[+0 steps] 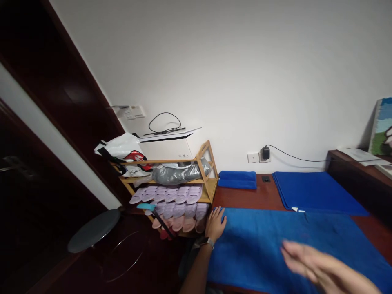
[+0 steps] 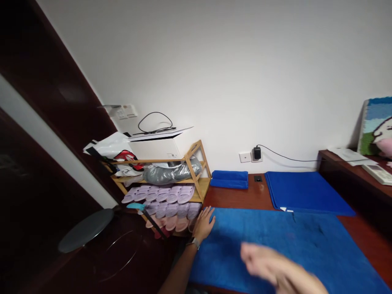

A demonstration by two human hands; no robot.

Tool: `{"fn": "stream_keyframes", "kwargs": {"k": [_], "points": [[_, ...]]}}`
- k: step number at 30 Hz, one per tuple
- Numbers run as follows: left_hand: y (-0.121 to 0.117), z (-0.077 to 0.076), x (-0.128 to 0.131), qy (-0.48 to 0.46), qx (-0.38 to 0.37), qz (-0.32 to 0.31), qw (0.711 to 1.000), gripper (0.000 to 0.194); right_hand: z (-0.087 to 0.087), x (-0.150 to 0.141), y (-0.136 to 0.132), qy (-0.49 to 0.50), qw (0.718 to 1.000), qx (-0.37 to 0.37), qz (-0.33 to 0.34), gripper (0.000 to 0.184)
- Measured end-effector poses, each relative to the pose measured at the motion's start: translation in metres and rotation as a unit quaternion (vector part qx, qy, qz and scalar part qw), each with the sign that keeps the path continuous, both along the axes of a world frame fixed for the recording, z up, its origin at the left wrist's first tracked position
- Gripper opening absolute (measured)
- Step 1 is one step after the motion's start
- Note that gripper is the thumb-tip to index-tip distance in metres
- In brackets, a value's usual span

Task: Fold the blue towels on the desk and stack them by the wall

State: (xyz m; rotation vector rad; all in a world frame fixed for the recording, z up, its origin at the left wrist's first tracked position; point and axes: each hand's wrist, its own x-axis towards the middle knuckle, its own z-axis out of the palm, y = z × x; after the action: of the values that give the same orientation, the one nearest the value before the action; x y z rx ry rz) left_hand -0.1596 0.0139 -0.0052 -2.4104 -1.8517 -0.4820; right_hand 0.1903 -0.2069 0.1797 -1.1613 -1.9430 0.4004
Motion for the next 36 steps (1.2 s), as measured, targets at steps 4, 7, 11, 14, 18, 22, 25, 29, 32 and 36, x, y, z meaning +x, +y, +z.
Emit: {"fn": "stream_keyframes", "kwargs": {"k": [4, 7, 11, 14, 18, 22, 25, 29, 32, 36], "points": [[0.001, 0.001, 0.000, 0.003, -0.006, -0.001, 1.000, 0.050, -0.046, -0.011, 0.082, -0.001, 0.994, -0.103, -0.037, 0.051], [0.001, 0.001, 0.000, 0.011, -0.013, -0.003, 1.000, 0.050, -0.099, -0.013, 0.139, -0.108, 0.985, -0.114, -0.073, 0.059], [0.005, -0.002, -0.002, 0.021, -0.019, -0.007, 1.000, 0.051, -0.156, 0.015, 0.168, -0.232, 0.956, -0.150, -0.097, 0.065], [0.008, -0.006, -0.005, 0.026, -0.019, -0.008, 0.999, 0.052, -0.182, 0.064, 0.161, -0.267, 0.940, -0.170, -0.131, 0.070], [0.010, -0.005, -0.007, 0.039, -0.031, -0.012, 0.999, 0.053, -0.207, 0.165, 0.141, -0.269, 0.915, -0.180, -0.240, 0.073], [0.011, -0.003, -0.006, 0.046, -0.050, -0.009, 0.998, 0.054, -0.234, 0.265, 0.122, -0.235, 0.904, -0.156, -0.321, 0.069], [0.011, -0.004, -0.008, 0.048, -0.048, -0.006, 0.998, 0.055, -0.250, 0.303, 0.113, -0.205, 0.904, -0.160, -0.340, 0.073], [0.010, -0.001, -0.013, 0.058, -0.066, -0.006, 0.996, 0.056, -0.246, 0.308, 0.115, -0.202, 0.890, -0.196, -0.360, 0.077], [0.010, 0.006, -0.010, 0.064, -0.065, -0.012, 0.996, 0.056, -0.220, 0.273, 0.127, -0.254, 0.864, -0.187, -0.392, 0.069], [0.011, 0.012, 0.016, 0.042, -0.018, -0.057, 0.997, 0.056, -0.185, 0.156, 0.153, -0.277, 0.917, -0.082, -0.277, 0.068]]}}
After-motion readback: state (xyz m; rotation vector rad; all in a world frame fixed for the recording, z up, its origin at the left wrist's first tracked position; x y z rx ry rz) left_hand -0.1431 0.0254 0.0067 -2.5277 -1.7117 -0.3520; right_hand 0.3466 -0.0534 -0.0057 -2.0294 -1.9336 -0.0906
